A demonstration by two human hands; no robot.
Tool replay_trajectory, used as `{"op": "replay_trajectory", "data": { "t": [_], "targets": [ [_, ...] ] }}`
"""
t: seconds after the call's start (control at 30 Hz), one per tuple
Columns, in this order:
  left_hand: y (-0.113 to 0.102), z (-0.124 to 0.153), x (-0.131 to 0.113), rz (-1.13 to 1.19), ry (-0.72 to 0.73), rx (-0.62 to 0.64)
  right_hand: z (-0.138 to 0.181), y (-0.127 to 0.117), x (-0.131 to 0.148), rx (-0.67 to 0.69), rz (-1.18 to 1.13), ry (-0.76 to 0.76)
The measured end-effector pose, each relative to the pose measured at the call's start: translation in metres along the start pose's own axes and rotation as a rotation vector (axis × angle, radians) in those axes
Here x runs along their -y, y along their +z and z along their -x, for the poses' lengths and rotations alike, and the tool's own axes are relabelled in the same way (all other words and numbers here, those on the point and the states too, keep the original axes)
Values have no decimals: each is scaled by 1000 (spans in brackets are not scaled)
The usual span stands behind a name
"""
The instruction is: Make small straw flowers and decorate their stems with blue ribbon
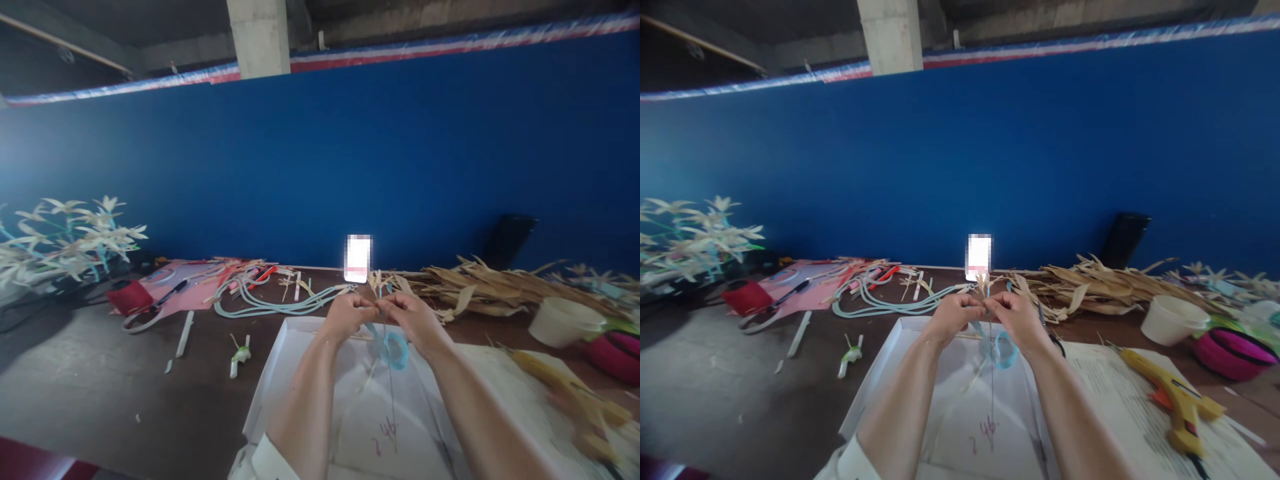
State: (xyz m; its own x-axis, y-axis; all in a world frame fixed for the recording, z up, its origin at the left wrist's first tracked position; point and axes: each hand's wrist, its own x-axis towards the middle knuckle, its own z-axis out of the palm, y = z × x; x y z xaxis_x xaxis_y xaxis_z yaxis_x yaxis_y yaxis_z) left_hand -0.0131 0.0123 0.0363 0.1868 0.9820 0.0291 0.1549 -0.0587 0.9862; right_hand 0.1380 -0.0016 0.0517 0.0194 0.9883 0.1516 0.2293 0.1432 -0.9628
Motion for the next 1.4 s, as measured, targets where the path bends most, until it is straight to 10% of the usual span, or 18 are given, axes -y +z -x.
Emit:
{"op": "replay_trajectory", "data": {
  "t": [0.87, 1.4],
  "targets": [
    [-2, 2, -4, 55, 27, 25, 3, -3, 1, 157, -269, 113],
    [-3, 4, -6, -75, 86, 6, 5, -1, 10, 6, -102, 107]
  ]
}}
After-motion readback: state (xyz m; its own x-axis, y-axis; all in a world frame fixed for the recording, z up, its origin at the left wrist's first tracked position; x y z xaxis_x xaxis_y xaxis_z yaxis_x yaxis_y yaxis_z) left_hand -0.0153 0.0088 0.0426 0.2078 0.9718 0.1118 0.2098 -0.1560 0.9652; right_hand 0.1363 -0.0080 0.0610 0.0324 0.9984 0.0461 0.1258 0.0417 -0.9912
